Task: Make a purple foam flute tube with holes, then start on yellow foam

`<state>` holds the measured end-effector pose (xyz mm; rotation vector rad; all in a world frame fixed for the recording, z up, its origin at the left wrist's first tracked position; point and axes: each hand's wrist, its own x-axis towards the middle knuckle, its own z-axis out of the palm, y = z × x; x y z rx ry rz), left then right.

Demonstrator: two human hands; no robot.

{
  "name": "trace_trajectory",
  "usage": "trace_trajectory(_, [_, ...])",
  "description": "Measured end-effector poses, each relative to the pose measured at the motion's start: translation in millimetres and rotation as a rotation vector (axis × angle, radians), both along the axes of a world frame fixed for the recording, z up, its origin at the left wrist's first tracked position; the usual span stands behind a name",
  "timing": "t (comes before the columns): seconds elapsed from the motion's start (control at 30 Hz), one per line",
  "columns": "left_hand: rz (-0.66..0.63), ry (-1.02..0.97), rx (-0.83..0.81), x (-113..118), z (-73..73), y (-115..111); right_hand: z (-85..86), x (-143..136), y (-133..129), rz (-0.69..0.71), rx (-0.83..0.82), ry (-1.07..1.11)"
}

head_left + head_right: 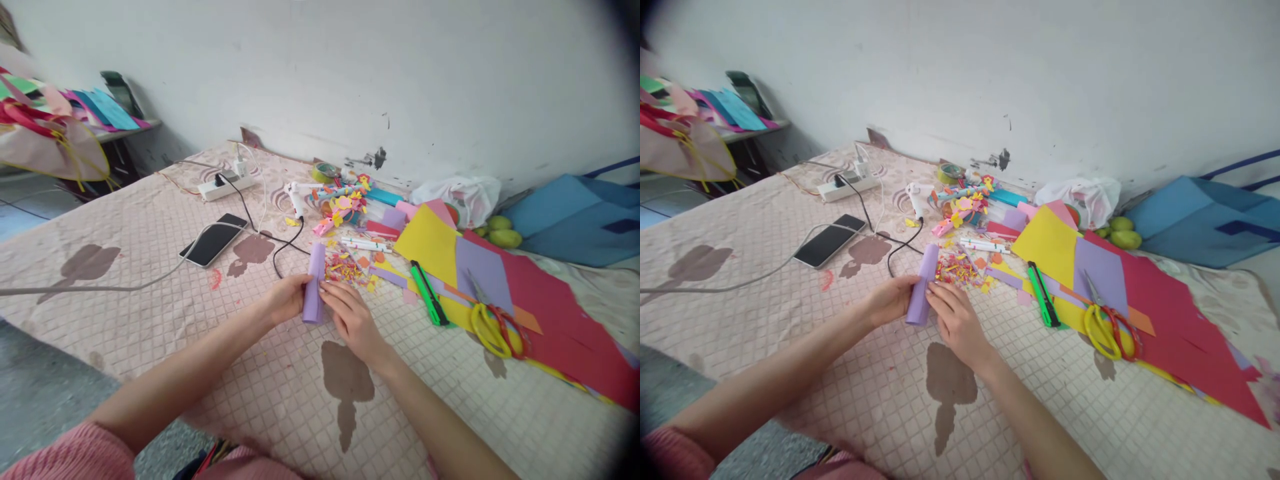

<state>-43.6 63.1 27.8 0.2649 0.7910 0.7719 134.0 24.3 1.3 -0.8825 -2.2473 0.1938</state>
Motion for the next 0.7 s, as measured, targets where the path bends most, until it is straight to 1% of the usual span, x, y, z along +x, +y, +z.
trace_trajectory(0.2, [0.01, -0.011, -0.004, 0.1, -0.4, 1.7, -0.3, 2.0, -2.3, 0.014, 0.017, -0.031])
trace_trajectory(0.37, [0.025, -0.011, 0.001, -0.6, -2.6, 2.4, -1.1, 1.6, -1.6, 0.019, -0.011, -0.054])
trace_trajectory(0.53, [0.011, -0.026, 0.017, -2.1, -3.0, 3.1, 1.7, 0.7, -1.4, 0.024, -0.016, 0.001])
trace_trajectory(0.7, [-0.001, -0.034, 0.034, -3.2, -1.7, 3.8, 4.6, 1.8, -6.2, 0.072, 0.008, 0.013])
